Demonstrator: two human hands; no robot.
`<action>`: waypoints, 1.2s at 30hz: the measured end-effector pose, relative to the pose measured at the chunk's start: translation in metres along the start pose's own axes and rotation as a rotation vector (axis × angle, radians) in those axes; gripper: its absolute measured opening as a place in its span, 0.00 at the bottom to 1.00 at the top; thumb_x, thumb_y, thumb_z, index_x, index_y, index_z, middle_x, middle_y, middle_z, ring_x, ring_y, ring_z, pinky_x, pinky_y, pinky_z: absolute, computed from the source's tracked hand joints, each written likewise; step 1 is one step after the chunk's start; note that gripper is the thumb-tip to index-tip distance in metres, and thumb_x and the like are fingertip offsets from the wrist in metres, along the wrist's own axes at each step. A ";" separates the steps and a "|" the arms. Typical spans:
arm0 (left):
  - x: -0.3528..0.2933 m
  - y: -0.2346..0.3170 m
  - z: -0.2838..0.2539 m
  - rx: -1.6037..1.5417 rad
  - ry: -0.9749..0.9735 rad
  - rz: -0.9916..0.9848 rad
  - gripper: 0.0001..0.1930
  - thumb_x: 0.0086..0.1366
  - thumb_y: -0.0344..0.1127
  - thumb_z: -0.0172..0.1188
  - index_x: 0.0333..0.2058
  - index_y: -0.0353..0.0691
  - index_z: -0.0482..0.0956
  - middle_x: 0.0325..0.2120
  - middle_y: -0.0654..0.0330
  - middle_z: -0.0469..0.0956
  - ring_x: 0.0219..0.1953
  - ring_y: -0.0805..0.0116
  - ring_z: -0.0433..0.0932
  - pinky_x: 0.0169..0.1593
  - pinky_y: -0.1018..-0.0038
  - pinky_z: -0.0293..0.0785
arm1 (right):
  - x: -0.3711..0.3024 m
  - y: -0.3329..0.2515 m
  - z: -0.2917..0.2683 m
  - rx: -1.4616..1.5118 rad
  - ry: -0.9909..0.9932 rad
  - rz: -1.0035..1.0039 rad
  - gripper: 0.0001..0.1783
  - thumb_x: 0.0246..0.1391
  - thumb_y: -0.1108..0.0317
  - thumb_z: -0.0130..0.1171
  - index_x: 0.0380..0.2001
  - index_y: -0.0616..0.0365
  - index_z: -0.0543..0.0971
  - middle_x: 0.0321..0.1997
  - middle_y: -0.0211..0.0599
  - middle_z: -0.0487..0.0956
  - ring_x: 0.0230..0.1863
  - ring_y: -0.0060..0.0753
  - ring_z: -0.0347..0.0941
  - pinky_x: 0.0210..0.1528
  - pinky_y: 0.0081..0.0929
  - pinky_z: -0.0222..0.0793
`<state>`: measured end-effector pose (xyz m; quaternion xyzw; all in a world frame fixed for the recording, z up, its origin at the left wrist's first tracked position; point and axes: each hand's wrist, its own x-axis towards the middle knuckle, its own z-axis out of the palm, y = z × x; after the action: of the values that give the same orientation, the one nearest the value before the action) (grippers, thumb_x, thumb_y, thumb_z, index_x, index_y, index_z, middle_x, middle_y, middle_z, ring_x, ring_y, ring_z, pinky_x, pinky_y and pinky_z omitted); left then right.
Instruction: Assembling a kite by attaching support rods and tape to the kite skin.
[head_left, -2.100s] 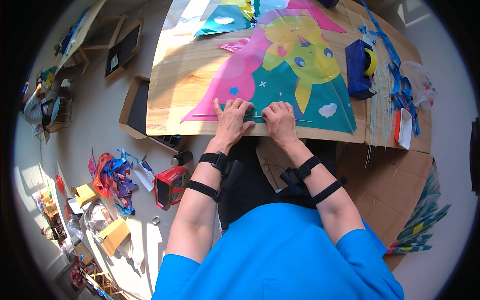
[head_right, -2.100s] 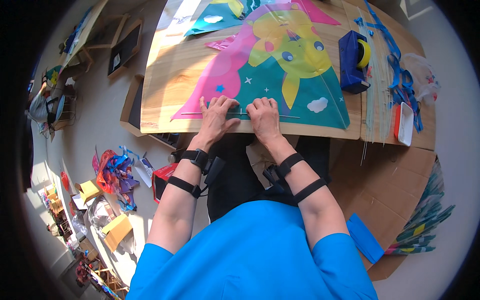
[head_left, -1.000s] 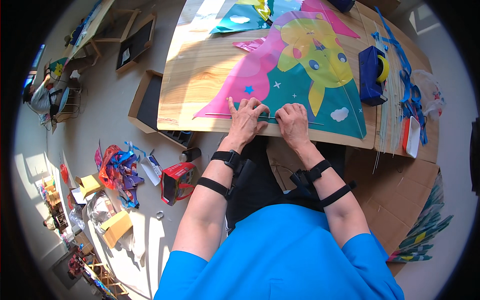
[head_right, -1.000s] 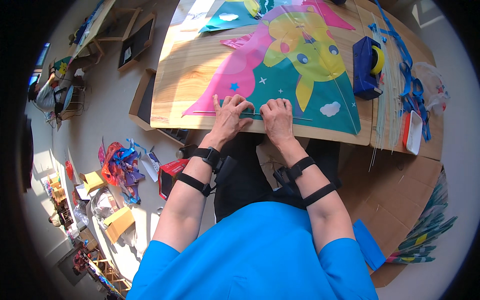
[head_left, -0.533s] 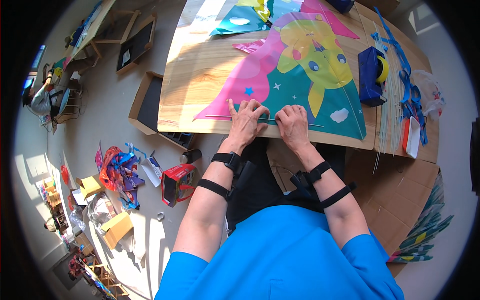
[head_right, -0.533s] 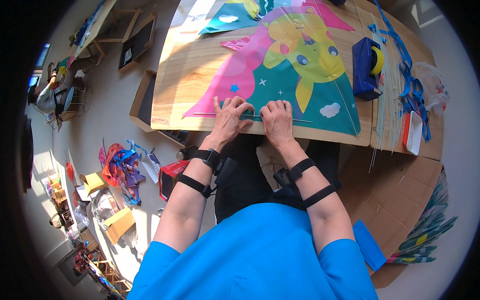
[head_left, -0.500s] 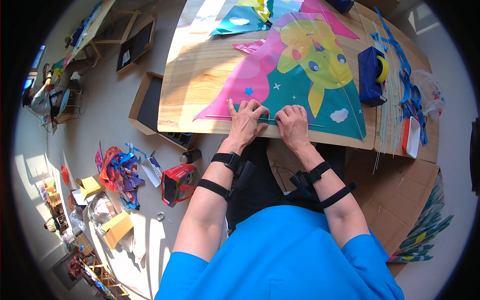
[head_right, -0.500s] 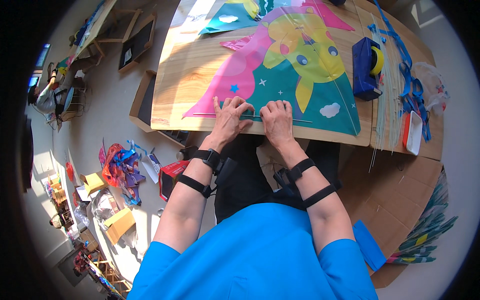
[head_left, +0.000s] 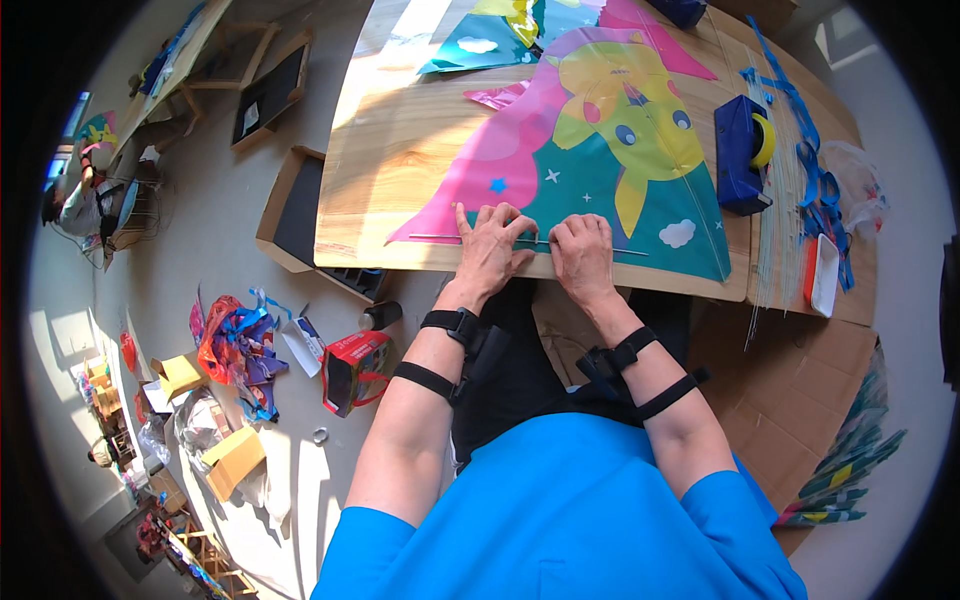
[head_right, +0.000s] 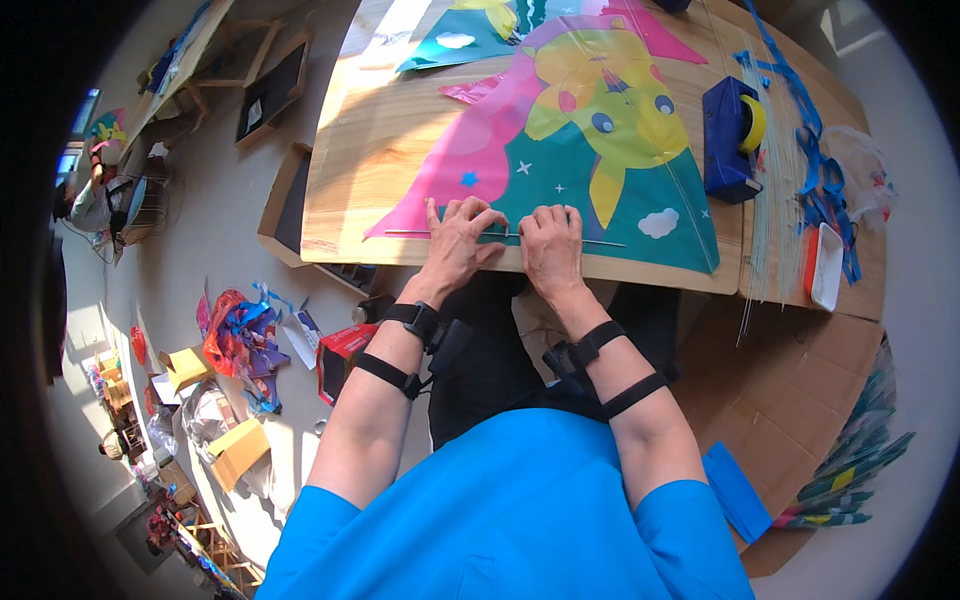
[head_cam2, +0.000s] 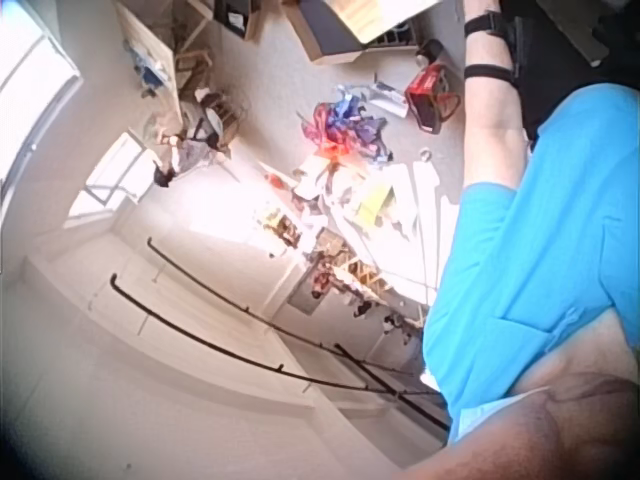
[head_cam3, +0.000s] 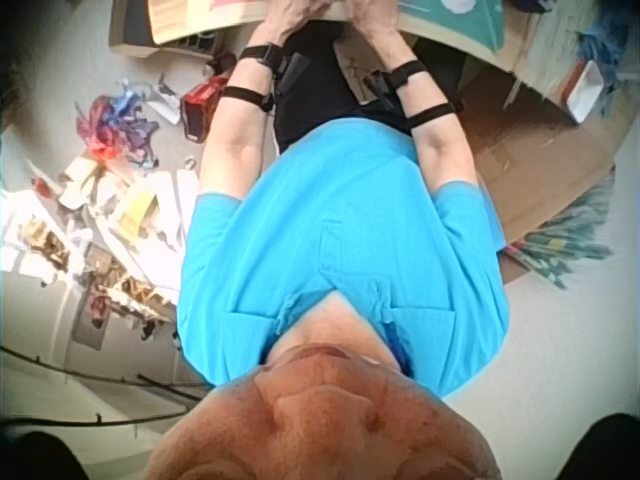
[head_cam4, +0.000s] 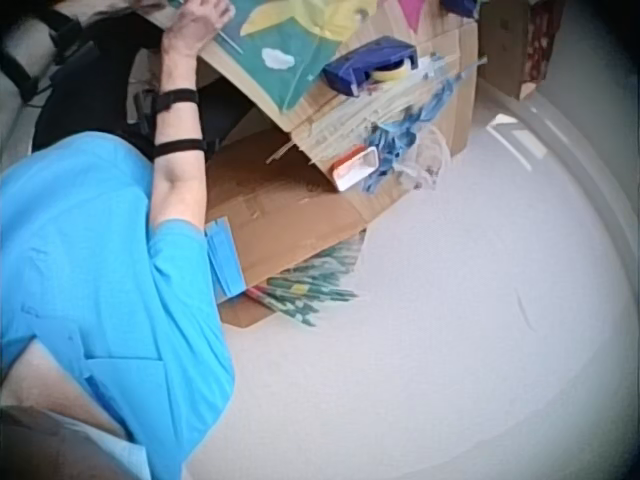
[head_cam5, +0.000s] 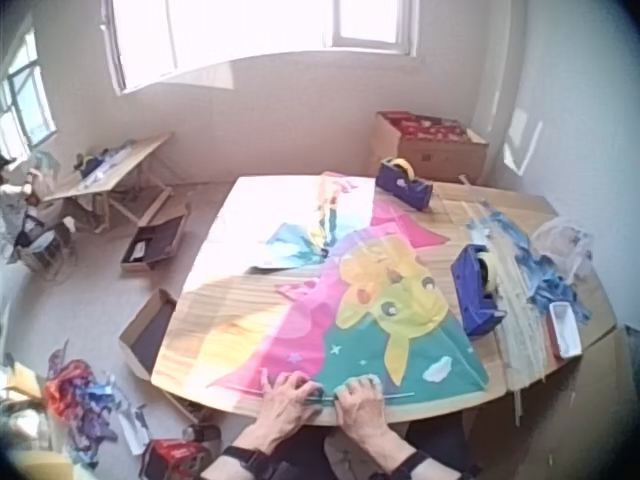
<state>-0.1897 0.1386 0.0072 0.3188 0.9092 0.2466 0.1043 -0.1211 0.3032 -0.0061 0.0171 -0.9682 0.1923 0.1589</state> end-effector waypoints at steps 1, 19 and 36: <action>-0.001 -0.001 0.000 -0.015 0.002 -0.004 0.19 0.51 0.38 0.70 0.43 0.55 0.78 0.43 0.66 0.71 0.54 0.61 0.67 0.66 0.37 0.40 | 0.000 -0.002 0.002 0.003 0.000 -0.002 0.04 0.46 0.71 0.60 0.27 0.54 0.76 0.33 0.36 0.72 0.44 0.40 0.70 0.57 0.42 0.58; -0.001 -0.004 0.005 -0.058 0.024 -0.032 0.16 0.56 0.34 0.65 0.44 0.56 0.79 0.42 0.67 0.71 0.53 0.61 0.68 0.67 0.39 0.38 | 0.001 -0.001 0.004 0.018 0.006 0.029 0.05 0.44 0.72 0.62 0.25 0.53 0.76 0.32 0.35 0.72 0.43 0.40 0.70 0.55 0.42 0.59; 0.001 0.008 0.012 -0.001 0.117 -0.074 0.12 0.55 0.37 0.67 0.39 0.56 0.79 0.39 0.69 0.71 0.50 0.63 0.69 0.65 0.36 0.40 | 0.001 -0.001 0.002 0.009 0.007 0.037 0.04 0.45 0.71 0.62 0.27 0.53 0.77 0.33 0.35 0.73 0.44 0.40 0.69 0.56 0.43 0.58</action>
<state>-0.1817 0.1490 0.0007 0.2701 0.9248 0.2610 0.0603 -0.1222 0.3015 -0.0077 -0.0009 -0.9669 0.1996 0.1587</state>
